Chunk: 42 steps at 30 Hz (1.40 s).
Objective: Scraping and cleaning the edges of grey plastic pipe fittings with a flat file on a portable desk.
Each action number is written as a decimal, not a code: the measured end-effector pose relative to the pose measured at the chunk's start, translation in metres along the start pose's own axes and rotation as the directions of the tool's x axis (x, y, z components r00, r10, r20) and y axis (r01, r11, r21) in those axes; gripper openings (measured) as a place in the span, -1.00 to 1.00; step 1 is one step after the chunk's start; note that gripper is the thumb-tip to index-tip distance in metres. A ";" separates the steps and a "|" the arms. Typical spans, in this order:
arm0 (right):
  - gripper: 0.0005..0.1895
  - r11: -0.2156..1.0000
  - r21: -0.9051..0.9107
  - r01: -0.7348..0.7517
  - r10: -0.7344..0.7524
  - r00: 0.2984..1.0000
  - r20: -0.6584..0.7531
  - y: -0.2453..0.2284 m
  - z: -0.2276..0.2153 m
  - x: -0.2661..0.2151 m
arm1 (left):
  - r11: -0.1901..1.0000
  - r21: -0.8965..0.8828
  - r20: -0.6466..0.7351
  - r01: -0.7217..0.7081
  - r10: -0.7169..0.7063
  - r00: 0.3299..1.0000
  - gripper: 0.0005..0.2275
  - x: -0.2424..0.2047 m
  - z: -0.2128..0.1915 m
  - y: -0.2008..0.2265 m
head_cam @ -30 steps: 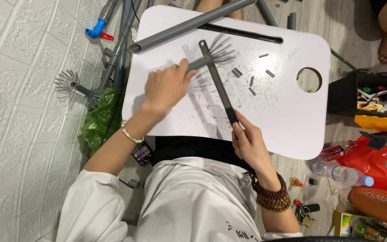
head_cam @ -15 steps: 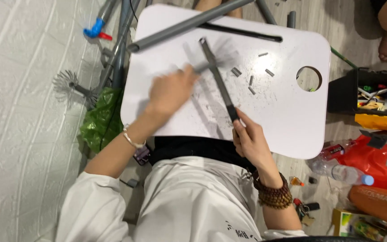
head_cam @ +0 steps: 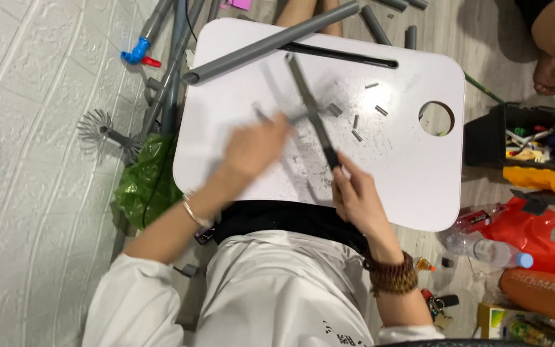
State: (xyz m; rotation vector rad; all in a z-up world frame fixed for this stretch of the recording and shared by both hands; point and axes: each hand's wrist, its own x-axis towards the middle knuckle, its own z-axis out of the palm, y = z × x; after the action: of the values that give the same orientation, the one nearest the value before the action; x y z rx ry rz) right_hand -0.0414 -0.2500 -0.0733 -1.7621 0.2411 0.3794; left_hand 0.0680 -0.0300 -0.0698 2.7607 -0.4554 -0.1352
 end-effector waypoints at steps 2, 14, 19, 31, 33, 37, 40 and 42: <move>-0.48 1.000 0.017 0.010 -0.010 1.000 -0.019 -0.015 -0.001 -0.001 | 0.999 -0.046 0.136 -0.018 0.024 0.990 -0.65 0.000 0.002 0.007; -0.50 0.997 -0.041 0.064 -0.064 0.998 -0.010 -0.022 0.002 0.004 | 0.988 -0.147 0.162 0.055 -0.031 0.986 -0.64 0.007 -0.008 0.001; -0.49 0.991 -0.064 0.115 -0.118 0.993 -0.032 -0.037 0.003 -0.007 | 0.989 -0.120 0.064 -0.086 0.095 0.993 -0.66 0.005 0.020 -0.014; -0.30 0.603 -0.593 0.533 -0.672 0.740 -0.017 -0.091 0.050 -0.090 | 0.539 -0.682 -0.513 -0.494 0.129 0.849 -0.61 -0.010 0.061 0.006; -0.31 0.576 -0.684 0.448 -0.617 0.787 -0.003 -0.095 0.063 -0.102 | 0.298 -0.862 -0.410 -0.410 0.067 0.910 -0.58 -0.015 0.065 0.014; -0.30 0.494 -0.789 0.365 -0.593 0.805 0.001 -0.104 0.069 -0.105 | 0.231 -0.884 -0.401 -0.406 0.070 0.913 -0.52 -0.020 0.059 0.024; -0.31 0.384 -0.874 0.299 -0.584 0.812 0.021 -0.091 0.065 -0.101 | 0.200 -0.894 -0.393 -0.400 0.074 0.916 -0.49 -0.019 0.062 0.019; -0.37 0.331 -0.881 0.339 -0.606 0.791 0.077 -0.065 0.060 -0.094 | 0.266 -0.865 -0.421 -0.425 0.072 0.904 -0.50 -0.014 0.063 0.012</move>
State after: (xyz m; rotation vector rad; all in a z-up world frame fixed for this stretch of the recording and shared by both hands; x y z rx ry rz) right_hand -0.1119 -0.1809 0.0095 -2.8026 -0.4029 -0.2835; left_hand 0.0420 -0.0557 -0.1247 1.4119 -0.4978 0.0936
